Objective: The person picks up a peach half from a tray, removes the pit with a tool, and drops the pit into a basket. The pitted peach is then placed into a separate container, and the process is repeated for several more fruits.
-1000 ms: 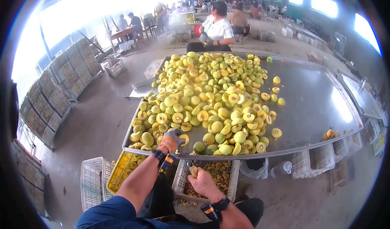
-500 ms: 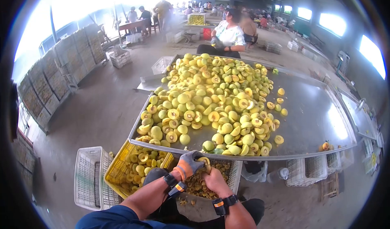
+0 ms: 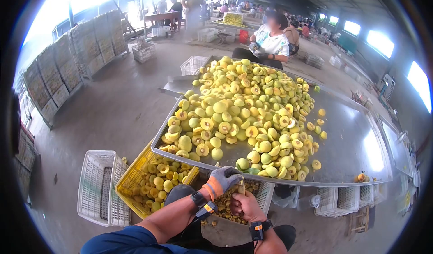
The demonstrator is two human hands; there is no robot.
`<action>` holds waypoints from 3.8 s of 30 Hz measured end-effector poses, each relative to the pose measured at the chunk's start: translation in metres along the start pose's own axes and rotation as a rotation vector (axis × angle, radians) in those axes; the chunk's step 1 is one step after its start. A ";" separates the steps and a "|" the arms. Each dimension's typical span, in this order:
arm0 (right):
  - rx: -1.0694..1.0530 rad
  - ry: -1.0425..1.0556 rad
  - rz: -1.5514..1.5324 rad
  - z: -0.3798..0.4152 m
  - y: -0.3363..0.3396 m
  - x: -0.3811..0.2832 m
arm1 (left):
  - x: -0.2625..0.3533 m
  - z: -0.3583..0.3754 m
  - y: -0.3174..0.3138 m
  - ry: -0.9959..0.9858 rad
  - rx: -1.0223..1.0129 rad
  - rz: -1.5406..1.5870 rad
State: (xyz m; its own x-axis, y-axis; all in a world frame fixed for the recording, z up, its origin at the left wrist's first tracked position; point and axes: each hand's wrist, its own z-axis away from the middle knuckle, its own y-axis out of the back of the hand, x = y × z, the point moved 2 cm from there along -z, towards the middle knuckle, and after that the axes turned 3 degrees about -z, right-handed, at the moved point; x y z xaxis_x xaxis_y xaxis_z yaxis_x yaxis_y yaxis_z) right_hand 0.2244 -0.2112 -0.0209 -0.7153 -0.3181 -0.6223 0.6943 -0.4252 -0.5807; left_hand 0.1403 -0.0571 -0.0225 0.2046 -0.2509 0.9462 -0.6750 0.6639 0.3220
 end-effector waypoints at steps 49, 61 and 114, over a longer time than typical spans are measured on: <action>0.117 0.048 0.455 0.009 0.048 0.035 | -0.028 0.008 0.064 -0.527 0.421 -0.642; 0.116 0.348 0.839 0.022 0.018 0.011 | -0.021 -0.025 0.116 -0.112 0.386 -0.790; 0.359 0.667 0.887 -0.005 0.023 0.000 | -0.045 -0.023 -0.011 -0.453 -0.269 -0.431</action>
State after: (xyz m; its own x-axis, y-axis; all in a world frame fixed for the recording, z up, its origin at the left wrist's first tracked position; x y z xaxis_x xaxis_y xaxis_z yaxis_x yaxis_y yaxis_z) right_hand 0.2409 -0.2167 -0.0372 0.2677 -0.1608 -0.9500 0.7911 -0.5261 0.3119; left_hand 0.1550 -0.0376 -0.0676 0.0594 -0.7636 0.6430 -0.3876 0.5759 0.7198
